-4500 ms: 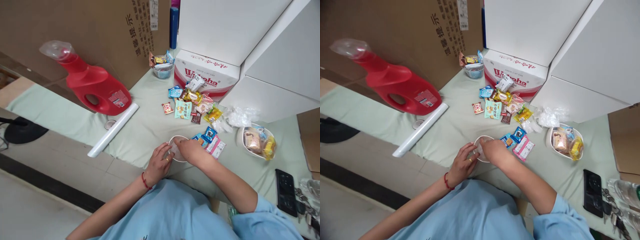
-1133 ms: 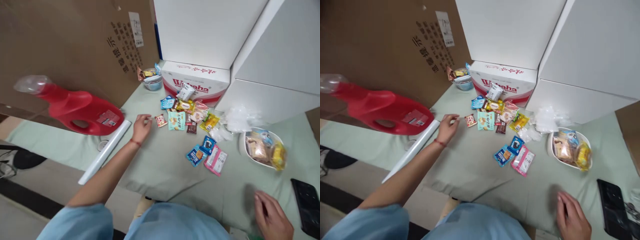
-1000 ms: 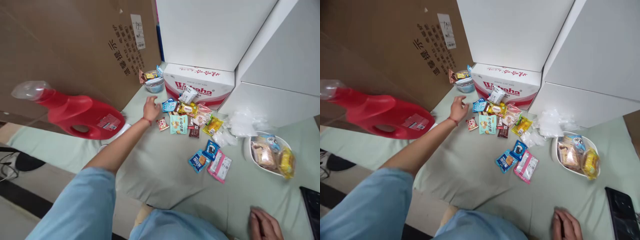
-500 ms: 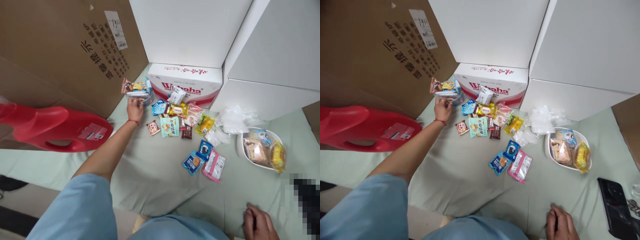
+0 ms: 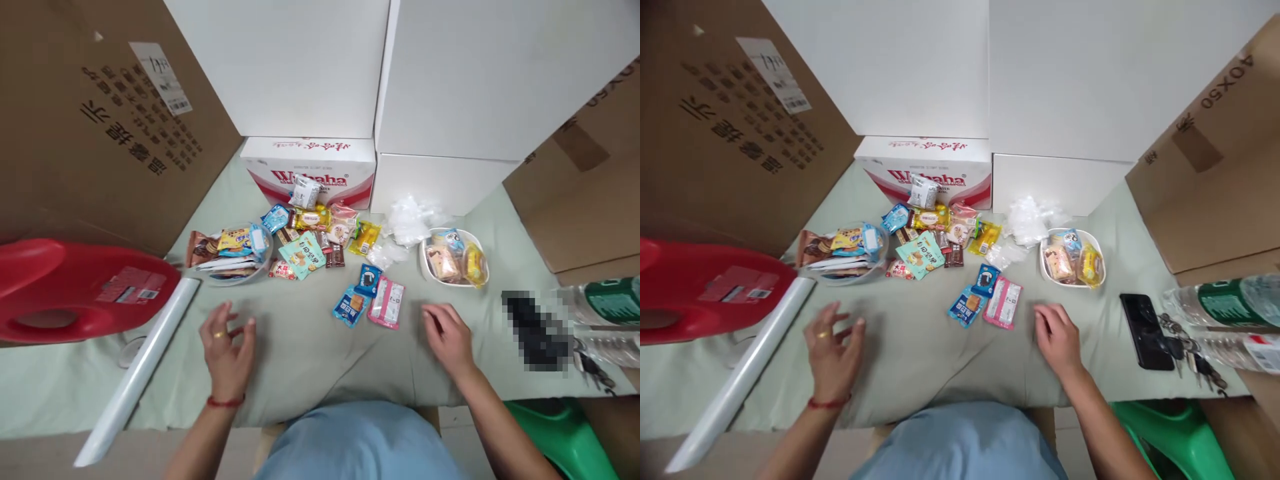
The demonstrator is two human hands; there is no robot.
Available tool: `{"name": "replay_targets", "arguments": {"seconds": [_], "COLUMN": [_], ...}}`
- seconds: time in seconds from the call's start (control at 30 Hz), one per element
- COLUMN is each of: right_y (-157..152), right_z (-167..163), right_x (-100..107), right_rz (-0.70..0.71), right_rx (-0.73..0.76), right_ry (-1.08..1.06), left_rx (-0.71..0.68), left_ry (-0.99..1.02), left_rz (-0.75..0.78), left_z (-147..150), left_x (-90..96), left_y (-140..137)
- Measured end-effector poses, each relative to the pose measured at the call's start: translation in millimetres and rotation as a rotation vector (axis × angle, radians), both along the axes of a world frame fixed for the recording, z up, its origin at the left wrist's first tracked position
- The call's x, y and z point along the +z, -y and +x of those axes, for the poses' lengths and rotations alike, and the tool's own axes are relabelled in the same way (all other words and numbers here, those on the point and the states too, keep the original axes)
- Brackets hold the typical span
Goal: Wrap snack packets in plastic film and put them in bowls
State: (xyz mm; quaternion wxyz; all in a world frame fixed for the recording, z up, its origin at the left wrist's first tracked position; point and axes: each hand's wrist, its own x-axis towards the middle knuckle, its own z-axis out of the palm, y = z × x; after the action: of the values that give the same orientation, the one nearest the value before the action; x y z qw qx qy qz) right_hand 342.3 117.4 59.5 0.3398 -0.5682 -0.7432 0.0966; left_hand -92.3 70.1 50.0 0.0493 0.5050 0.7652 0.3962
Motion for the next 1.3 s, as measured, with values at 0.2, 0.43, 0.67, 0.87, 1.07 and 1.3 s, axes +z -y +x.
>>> {"name": "replay_targets", "arguments": {"seconds": [0.2, 0.43, 0.67, 0.87, 1.07, 1.3], "right_y": [-105.8, -81.2, 34.8, 51.1, 35.2, 27.6], "right_z": [-53.0, -60.7, -76.8, -69.2, -56.8, -57.6], "right_x": [-10.0, -10.4, 7.2, 6.5, 8.7, 3.9], "right_rz": [-0.051, -0.167, -0.179, -0.113, -0.369, -0.645], "right_rx": [-0.105, -0.21, -0.014, 0.066, 0.203, 0.27], "right_ry": [0.122, -0.275, -0.401, -0.338, -0.447, -0.613], "left_rx": [-0.211, -0.398, -0.664, -0.601, -0.531, -0.526], "left_ry": [0.055, 0.425, 1.133, 1.399, 1.347, 1.266], "left_rz": [-0.061, -0.215, -0.564, -0.452, -0.466, -0.45], "left_z": [64.6, 91.3, 159.4, 206.6, 202.1, 197.6], "left_x": [-16.3, 2.3, 13.8, 13.4, 5.7, 1.7], "left_y": [58.9, 62.4, 18.1, -14.8, -7.7, -8.2]}}
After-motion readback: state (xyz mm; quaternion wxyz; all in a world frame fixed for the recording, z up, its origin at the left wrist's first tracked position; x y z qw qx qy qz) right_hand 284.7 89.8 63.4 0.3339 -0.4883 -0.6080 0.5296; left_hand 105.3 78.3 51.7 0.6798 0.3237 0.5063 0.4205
